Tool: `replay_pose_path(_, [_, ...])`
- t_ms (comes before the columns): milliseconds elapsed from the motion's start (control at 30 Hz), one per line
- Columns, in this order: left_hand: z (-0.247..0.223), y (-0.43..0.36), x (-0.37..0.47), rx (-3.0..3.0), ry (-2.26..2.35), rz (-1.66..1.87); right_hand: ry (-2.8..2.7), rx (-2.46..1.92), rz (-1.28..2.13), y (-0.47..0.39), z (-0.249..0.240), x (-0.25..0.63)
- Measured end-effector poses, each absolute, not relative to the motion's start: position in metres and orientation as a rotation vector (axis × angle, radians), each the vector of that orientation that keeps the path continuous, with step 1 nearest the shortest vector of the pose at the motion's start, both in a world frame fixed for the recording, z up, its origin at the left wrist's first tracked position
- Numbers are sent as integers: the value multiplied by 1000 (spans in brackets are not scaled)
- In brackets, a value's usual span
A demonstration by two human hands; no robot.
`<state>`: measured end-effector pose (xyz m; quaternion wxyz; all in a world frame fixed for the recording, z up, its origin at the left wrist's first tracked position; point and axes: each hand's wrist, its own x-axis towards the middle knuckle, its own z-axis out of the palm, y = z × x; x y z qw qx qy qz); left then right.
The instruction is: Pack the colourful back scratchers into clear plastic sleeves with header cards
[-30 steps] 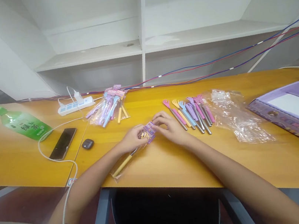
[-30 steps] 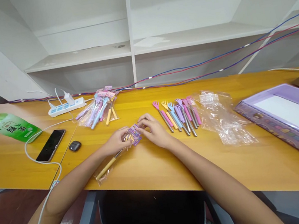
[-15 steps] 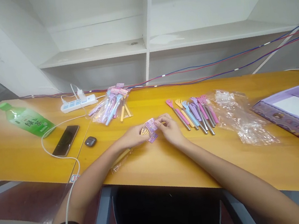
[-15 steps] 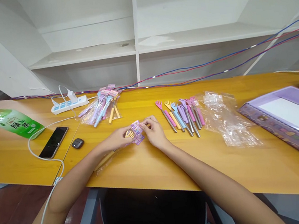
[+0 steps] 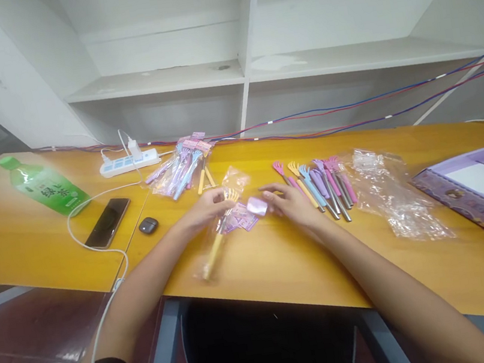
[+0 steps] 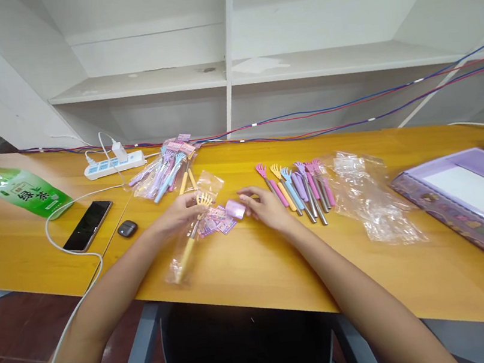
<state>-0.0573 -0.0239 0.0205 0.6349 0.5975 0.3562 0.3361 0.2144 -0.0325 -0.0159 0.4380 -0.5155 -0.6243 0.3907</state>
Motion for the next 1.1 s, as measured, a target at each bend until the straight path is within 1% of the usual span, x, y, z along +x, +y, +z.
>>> replay_pose_path(67, [21,-26,-51,1265,802,933,-1544,-1208,987,-42,-11,204])
replay_pose_path(100, [20,-27,-47,1227,794,1008,-1541,-1147,1054,-48,-9,198])
replay_pose_path(233, [16,-35,-33,1200,801,1222,-1644,-905,1563,-69,-6,174])
replay_pose_path(300, [12,-39,-29,1249,831,1190,-1641,-870,1629,-73,-7,167])
replay_pose_path(433, [1,-43,-25,1347,872,935,-1415,-908,1463,-66,-9,169])
replay_pose_path(567, [-9,-42,-25,1478,840,889,-1222,-941,1268,-50,-6,186])
replay_pose_path(733, [-6,-42,-28,1785,808,925,-1093,-868,1176,-41,-3,199])
replay_pose_path(867, [0,-41,-32,2079,859,944,-1072,-844,1182,-42,0,201])
replay_pose_path(1100, [0,-38,-32,2018,904,1035,-1039,-819,1169,-41,3,206])
